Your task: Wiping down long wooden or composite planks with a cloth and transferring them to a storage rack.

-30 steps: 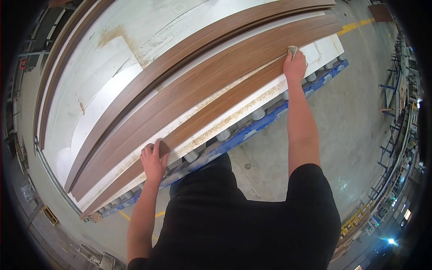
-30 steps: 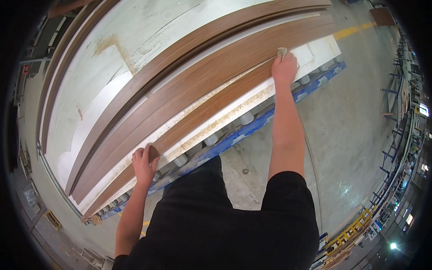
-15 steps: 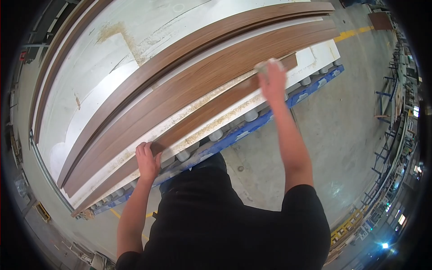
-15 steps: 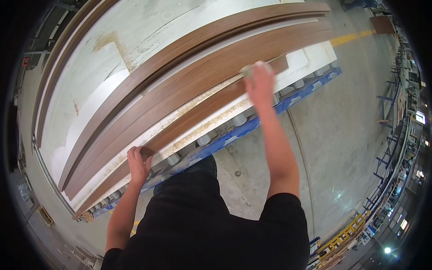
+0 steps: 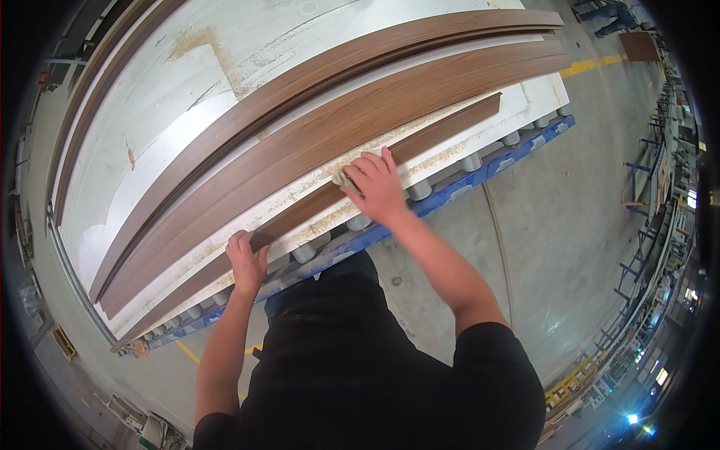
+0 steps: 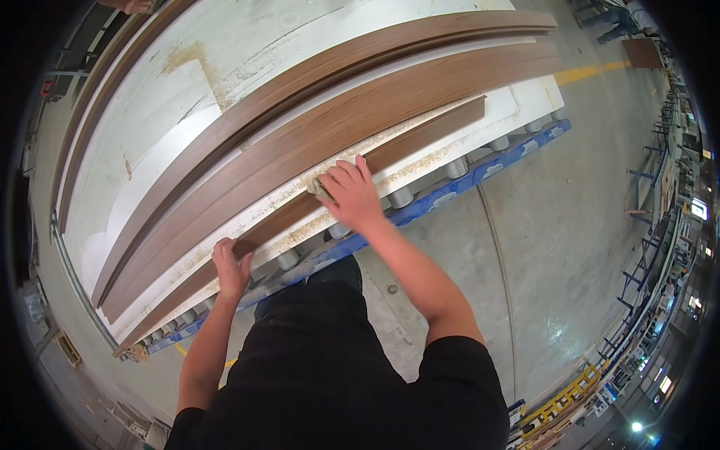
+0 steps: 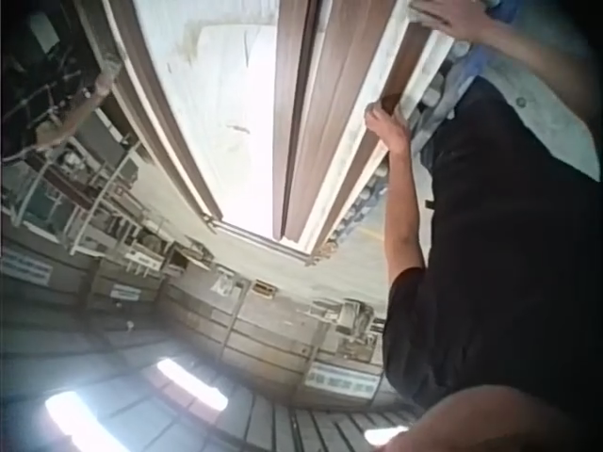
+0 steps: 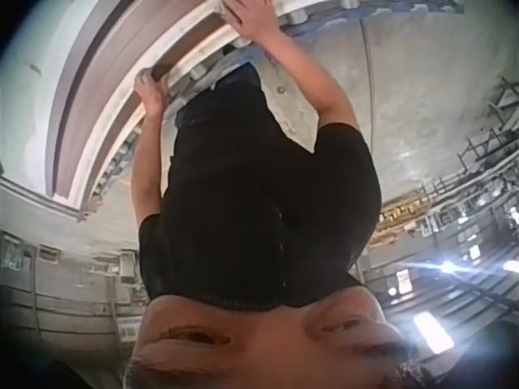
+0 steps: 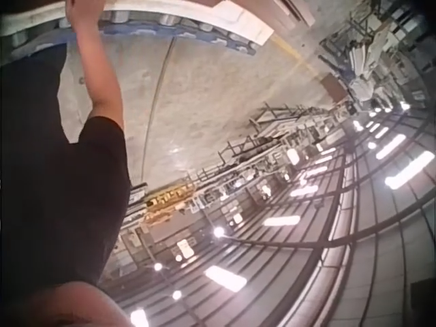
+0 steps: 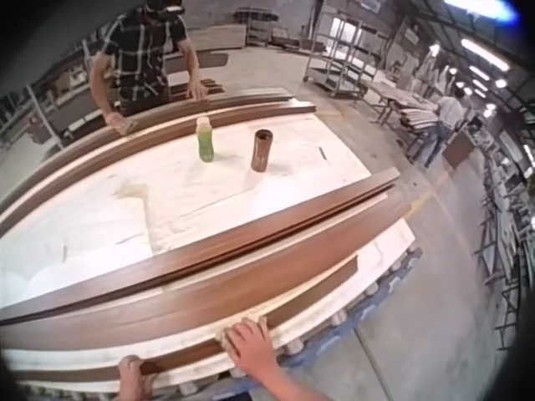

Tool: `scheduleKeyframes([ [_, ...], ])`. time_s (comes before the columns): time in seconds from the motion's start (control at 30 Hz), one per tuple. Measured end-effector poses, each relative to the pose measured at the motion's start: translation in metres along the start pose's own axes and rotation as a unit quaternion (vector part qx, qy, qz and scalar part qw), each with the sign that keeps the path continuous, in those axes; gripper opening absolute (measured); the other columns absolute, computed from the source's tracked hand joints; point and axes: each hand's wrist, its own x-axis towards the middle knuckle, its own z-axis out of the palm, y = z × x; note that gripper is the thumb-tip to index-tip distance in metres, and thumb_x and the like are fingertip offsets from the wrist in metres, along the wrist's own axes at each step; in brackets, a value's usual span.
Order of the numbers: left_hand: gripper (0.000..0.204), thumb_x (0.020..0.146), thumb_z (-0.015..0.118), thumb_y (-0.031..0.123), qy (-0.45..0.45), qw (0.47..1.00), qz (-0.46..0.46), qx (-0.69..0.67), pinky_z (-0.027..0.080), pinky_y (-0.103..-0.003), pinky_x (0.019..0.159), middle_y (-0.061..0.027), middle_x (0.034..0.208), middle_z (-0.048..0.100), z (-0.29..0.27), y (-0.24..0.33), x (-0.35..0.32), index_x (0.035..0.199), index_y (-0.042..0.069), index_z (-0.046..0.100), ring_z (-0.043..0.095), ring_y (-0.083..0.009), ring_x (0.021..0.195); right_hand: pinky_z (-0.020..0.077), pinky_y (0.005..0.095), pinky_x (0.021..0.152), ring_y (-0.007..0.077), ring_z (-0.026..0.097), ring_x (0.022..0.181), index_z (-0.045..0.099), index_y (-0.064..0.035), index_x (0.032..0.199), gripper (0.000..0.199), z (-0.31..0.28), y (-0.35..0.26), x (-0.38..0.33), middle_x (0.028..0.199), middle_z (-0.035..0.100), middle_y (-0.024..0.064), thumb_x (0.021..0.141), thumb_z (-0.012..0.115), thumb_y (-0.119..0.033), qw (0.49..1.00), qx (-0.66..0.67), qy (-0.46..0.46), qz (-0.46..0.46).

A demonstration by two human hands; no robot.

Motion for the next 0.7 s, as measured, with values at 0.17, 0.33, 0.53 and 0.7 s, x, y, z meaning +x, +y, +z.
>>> scheduleKeyframes([
  [0.17, 0.059, 0.079, 0.088, 0.009, 0.018, 0.999, -0.026, -0.004, 0.041, -0.051, 0.104, -0.0184, 0.125, 0.06, 0.002, 0.009, 0.004, 0.13, 0.005, 0.057, 0.057, -0.0399, 0.121, 0.031, 0.0614, 0.121, 0.0432, 0.058, 0.127, 0.068, -0.0061, 0.125, 0.05, -0.071, 0.128, 0.02, 0.126, 0.067, 0.0184, 0.094, 0.075, -0.044, 0.987, -0.143, -0.022, 0.066],
  [0.33, 0.058, 0.079, 0.088, 0.01, 0.036, 0.999, -0.019, -0.015, 0.041, -0.051, 0.103, -0.0174, 0.124, 0.06, 0.009, 0.012, 0.005, 0.128, 0.006, 0.058, 0.057, -0.0391, 0.119, 0.036, 0.0589, 0.12, 0.0508, 0.05, 0.14, 0.062, 0.0006, 0.139, 0.048, -0.118, 0.227, 0.02, 0.143, 0.061, 0.0278, 0.107, 0.064, -0.035, 0.97, -0.188, 0.102, 0.118],
  [0.53, 0.061, 0.08, 0.089, 0.012, 0.03, 0.999, -0.027, 0.007, 0.041, -0.051, 0.104, -0.0189, 0.125, 0.059, 0.008, 0.005, -0.002, 0.13, 0.005, 0.056, 0.056, -0.0392, 0.121, 0.0245, 0.0613, 0.129, 0.0473, 0.043, 0.148, 0.064, -0.0009, 0.139, 0.046, -0.025, 0.101, -0.007, 0.147, 0.057, 0.0266, 0.104, 0.067, -0.03, 0.977, -0.117, 0.082, 0.157],
  [0.7, 0.063, 0.079, 0.09, 0.014, 0.002, 1.0, -0.019, -0.001, 0.042, -0.052, 0.102, -0.0171, 0.126, 0.059, 0.002, -0.003, 0.0, 0.131, 0.007, 0.057, 0.056, -0.0398, 0.121, 0.0356, 0.059, 0.121, 0.0434, 0.055, 0.134, 0.068, -0.0027, 0.124, 0.04, -0.012, 0.041, 0.003, 0.129, 0.063, 0.0219, 0.095, 0.075, -0.029, 0.995, -0.077, -0.047, -0.033],
])
